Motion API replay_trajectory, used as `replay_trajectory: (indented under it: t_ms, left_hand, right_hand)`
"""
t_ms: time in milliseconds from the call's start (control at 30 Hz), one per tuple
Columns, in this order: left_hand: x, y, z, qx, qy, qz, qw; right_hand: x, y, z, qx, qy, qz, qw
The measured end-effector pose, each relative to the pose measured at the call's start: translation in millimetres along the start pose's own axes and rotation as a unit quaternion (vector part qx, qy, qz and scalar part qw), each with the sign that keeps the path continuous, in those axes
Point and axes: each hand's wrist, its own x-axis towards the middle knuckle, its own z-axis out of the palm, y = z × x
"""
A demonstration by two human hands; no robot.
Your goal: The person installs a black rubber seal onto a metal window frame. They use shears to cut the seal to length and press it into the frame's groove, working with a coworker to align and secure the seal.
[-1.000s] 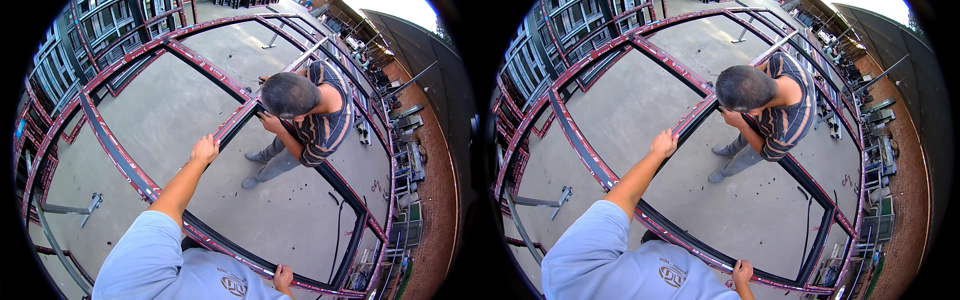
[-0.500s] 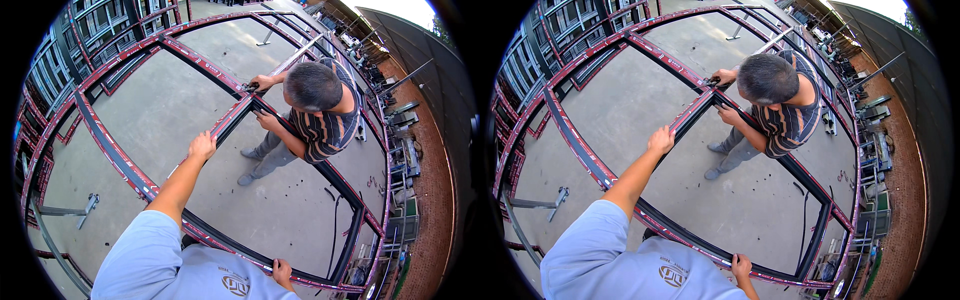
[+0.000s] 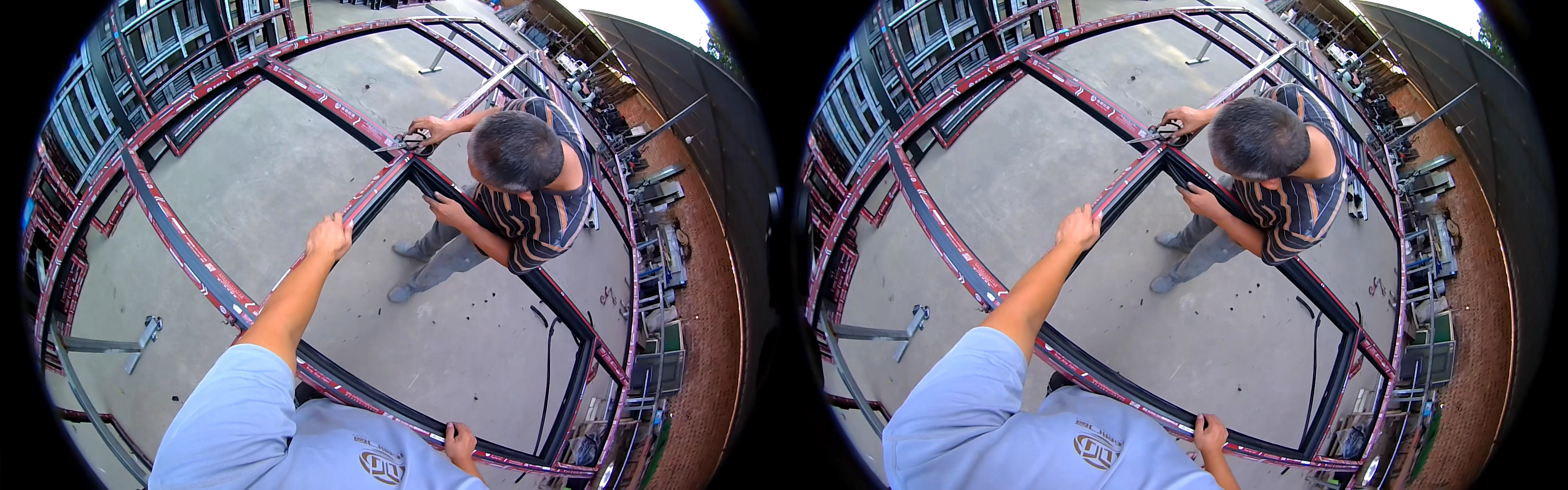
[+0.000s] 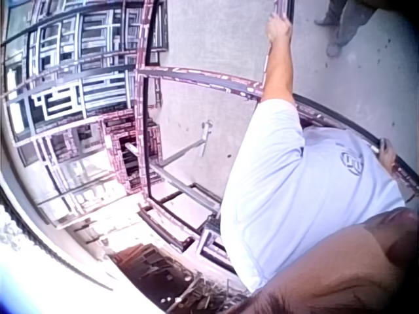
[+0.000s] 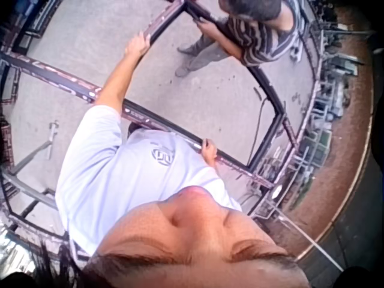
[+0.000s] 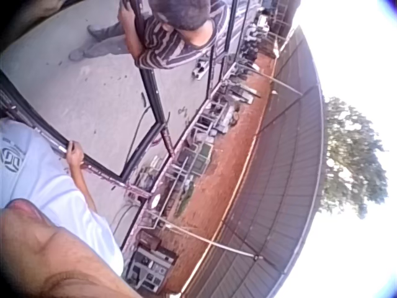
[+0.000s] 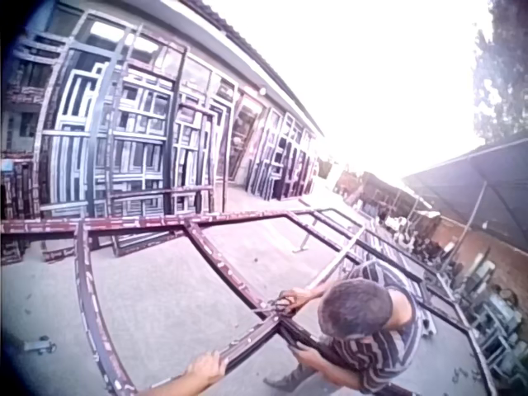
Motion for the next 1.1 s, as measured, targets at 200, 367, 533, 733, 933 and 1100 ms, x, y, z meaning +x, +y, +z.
replay_trajectory:
  t_ms: [200, 367, 533, 733, 933, 1100]
  left_hand:
    - [1.0, 3.3, -3.4, 0.0, -0.009, -0.001, 1.0]
    - [4.3, 1.0, 3.7, -0.001, -0.002, 0.004, 1.0]
    - [5.1, 0.8, 6.8, 0.004, 0.002, 0.001, 1.0]
    - [4.6, -1.7, 9.8, -0.007, 0.031, 0.007, 0.999]
    - [4.7, -2.7, 9.2, -0.007, 0.034, 0.011, 0.999]
    - [5.5, -2.7, 9.4, 0.001, 0.032, 0.013, 0.999]
  right_hand:
    - [2.0, -3.8, -1.8, 0.021, 0.004, 0.014, 1.0]
    - [4.9, -7.3, -4.2, 0.016, 0.021, 0.007, 1.0]
    - [2.4, -7.9, -4.4, 0.022, 0.027, 0.021, 0.999]
    - [1.2, -6.9, -2.8, 0.018, 0.03, 0.023, 0.999]
    - [1.3, -5.8, -1.5, 0.018, 0.027, 0.025, 0.999]
    - [0.8, -5.2, -1.5, 0.014, 0.027, 0.026, 0.999]
